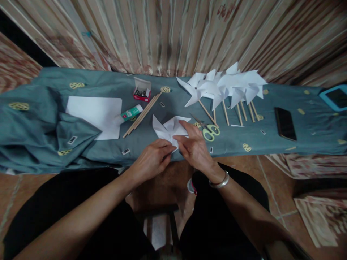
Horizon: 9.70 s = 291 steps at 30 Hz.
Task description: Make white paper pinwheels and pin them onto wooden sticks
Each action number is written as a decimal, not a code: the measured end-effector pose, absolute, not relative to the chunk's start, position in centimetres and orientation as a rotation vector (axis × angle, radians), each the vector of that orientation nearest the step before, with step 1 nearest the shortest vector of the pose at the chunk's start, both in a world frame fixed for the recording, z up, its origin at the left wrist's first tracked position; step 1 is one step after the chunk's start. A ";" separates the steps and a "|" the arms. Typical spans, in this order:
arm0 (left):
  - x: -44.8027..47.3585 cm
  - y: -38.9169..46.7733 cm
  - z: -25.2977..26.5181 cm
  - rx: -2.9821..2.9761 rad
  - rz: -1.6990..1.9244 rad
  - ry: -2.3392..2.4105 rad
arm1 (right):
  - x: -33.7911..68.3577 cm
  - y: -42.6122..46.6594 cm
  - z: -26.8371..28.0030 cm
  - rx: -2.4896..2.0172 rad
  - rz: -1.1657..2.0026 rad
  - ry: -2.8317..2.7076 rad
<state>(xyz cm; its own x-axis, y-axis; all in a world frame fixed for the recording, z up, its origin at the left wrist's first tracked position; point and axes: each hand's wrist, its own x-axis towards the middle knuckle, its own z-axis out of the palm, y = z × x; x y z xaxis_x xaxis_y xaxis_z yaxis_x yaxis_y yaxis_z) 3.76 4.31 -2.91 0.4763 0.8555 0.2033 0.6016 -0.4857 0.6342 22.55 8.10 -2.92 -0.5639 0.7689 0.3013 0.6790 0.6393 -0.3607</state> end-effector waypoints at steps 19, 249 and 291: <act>4.1 4.3 -2.4 2.304 0.638 1.270 | 22.2 8.2 -3.1 -1.149 0.220 -2.441; 2.5 7.1 -3.8 2.536 0.685 1.376 | 22.4 8.3 -2.2 -1.214 0.294 -2.404; 2.5 7.2 -3.8 2.533 0.688 1.375 | 22.6 8.6 -1.7 -1.241 0.403 -2.372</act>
